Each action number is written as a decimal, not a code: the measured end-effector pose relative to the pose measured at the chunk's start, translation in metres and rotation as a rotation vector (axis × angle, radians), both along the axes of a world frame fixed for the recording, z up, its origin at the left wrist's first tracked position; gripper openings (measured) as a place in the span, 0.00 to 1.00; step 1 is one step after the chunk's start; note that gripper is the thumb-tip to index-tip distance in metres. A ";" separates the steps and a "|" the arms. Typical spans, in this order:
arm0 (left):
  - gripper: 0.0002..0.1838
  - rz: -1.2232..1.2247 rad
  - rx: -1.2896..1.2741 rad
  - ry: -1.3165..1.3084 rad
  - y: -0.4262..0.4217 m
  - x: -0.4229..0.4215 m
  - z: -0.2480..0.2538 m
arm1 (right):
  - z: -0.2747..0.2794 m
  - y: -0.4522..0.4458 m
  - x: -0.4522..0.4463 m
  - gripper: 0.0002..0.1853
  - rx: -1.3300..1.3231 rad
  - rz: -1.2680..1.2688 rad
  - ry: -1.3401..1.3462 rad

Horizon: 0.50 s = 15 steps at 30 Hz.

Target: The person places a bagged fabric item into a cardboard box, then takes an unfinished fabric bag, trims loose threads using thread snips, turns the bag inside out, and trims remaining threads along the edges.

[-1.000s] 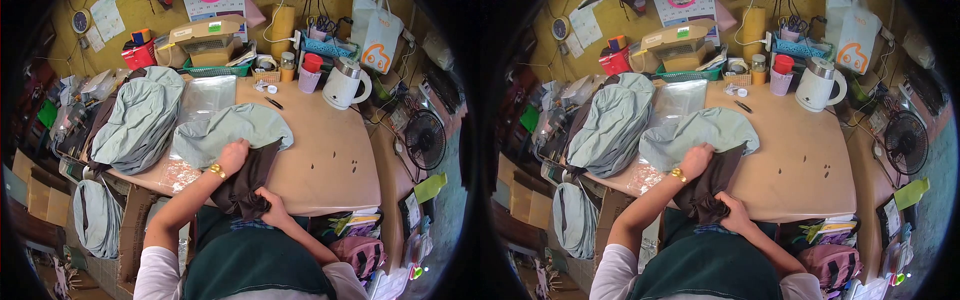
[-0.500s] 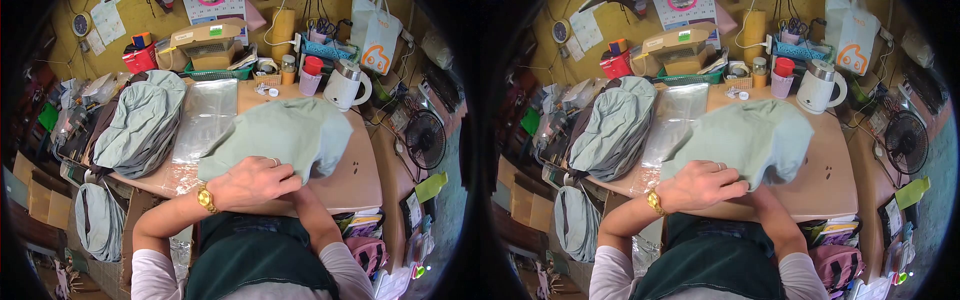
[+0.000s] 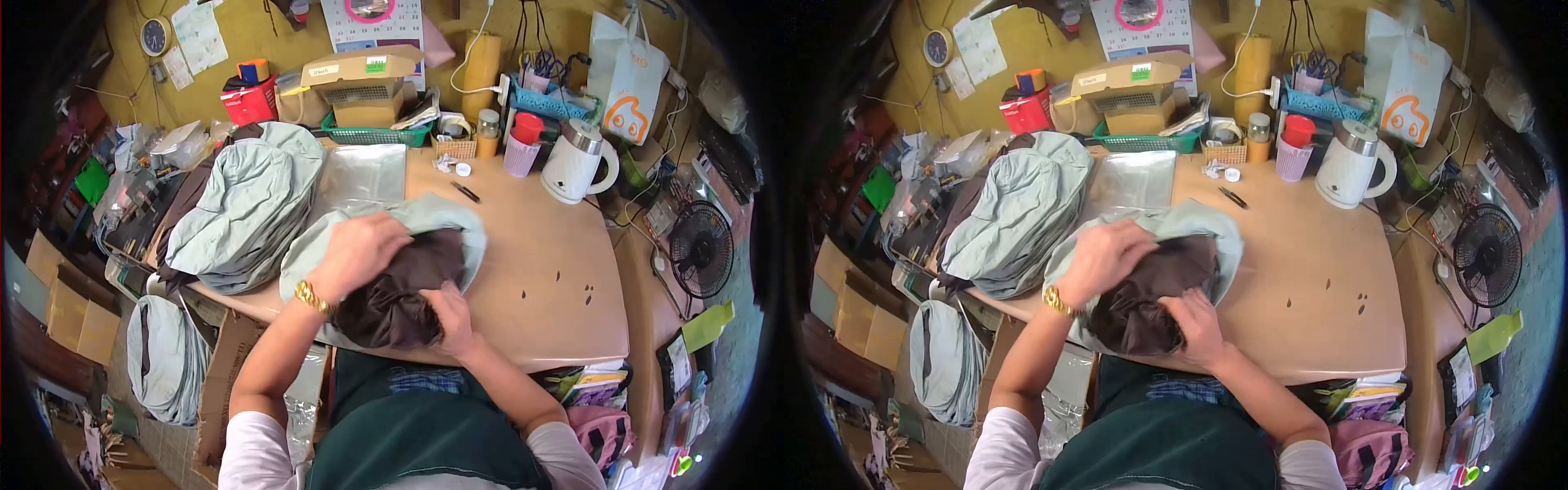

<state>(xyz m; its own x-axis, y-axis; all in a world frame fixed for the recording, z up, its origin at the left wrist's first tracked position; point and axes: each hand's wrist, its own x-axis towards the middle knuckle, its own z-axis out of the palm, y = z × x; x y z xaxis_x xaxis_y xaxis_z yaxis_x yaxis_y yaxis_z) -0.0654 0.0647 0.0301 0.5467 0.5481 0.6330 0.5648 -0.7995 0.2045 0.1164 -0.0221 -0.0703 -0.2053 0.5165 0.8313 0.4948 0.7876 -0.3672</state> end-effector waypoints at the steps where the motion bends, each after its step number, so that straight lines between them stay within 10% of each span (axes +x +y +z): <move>1: 0.06 -0.118 0.003 0.035 -0.013 0.010 0.007 | -0.005 0.007 0.003 0.28 0.069 -0.041 -0.131; 6: 0.11 -0.484 0.158 0.207 -0.067 0.044 0.019 | 0.005 0.053 0.018 0.32 0.062 -0.140 -0.146; 11: 0.05 -0.322 0.134 0.264 -0.075 0.042 -0.001 | 0.050 0.085 0.043 0.32 -0.092 -0.310 0.082; 15: 0.18 -0.284 0.270 -0.218 -0.084 0.034 -0.012 | 0.059 0.106 0.050 0.32 -0.160 -0.388 0.095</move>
<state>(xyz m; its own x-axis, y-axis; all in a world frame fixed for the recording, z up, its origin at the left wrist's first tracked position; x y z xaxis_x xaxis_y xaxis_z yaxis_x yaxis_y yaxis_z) -0.0319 -0.0191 0.0179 0.4898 0.1952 0.8497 0.2821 -0.9577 0.0574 0.1662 0.0836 -0.0110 0.1029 0.6646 0.7401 0.7011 0.4793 -0.5279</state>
